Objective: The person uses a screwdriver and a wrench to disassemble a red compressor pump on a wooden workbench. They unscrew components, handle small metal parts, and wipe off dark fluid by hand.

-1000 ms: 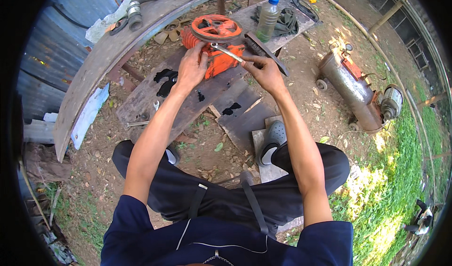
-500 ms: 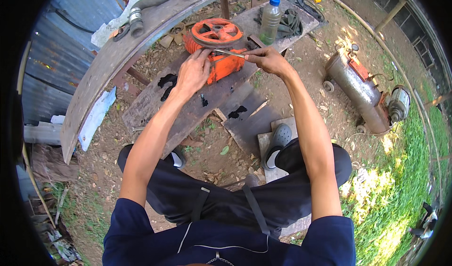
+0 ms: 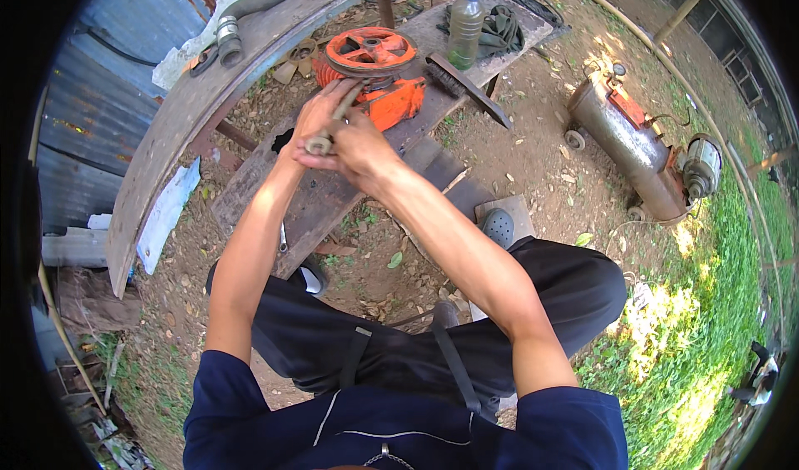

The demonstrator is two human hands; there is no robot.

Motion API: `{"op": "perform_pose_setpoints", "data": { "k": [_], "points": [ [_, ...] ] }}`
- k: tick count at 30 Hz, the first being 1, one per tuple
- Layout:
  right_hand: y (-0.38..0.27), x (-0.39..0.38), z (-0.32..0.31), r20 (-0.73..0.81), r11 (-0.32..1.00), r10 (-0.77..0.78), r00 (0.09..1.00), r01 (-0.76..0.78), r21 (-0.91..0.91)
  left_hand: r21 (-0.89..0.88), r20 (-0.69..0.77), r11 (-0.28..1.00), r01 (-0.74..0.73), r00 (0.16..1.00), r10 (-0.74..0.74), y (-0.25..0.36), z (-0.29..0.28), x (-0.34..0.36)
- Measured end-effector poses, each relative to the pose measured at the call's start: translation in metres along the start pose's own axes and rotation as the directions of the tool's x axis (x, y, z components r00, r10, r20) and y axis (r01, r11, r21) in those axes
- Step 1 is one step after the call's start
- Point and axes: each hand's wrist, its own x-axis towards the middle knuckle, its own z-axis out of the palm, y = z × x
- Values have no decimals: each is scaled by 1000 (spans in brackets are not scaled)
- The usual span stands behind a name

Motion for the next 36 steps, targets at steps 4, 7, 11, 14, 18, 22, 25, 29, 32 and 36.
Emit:
{"op": "perform_pose_setpoints", "data": {
  "k": [4, 7, 11, 14, 18, 22, 25, 29, 32, 36],
  "points": [
    [-2, -12, 30, -20, 1000, -2, 1000, 1, -30, -123, -74, 991, -49, 996, 40, -7, -4, -8],
    [-1, -21, -4, -157, 981, 7, 988, -38, -191, 109, -46, 991, 73, 997, -69, 11, -2, -6],
    [-13, -26, -82, -306, 923, -95, 947, -32, -384, 112, -71, 992, 55, 996, -47, 19, 1, -5],
    [-38, -16, -125, -300, 872, -102, 948, -60, -486, 199, -10, 980, 22, 1000, -20, 21, 0, -5],
    [-63, -5, -152, -255, 774, -52, 965, -123, -621, 173, -33, 981, 87, 996, -82, 25, -1, -4],
    [-81, 2, -158, -193, 697, -20, 981, -124, -706, 159, -46, 984, 84, 996, -78, 24, -2, -6],
    [-91, 9, -160, -179, 675, 13, 984, -141, -724, 154, -59, 985, 76, 996, -68, 24, -1, -5],
    [-101, 21, -155, -181, 575, 3, 984, -149, -804, 163, -35, 984, 71, 997, -67, 27, -3, -3],
    [-101, 20, -143, -139, 501, -8, 990, -116, -858, 184, -32, 981, 64, 998, -59, 23, -3, -4],
    [-94, 12, -143, -175, 523, -14, 984, -142, -841, 161, 9, 984, 73, 997, -75, 24, -4, -3]
  ]
}}
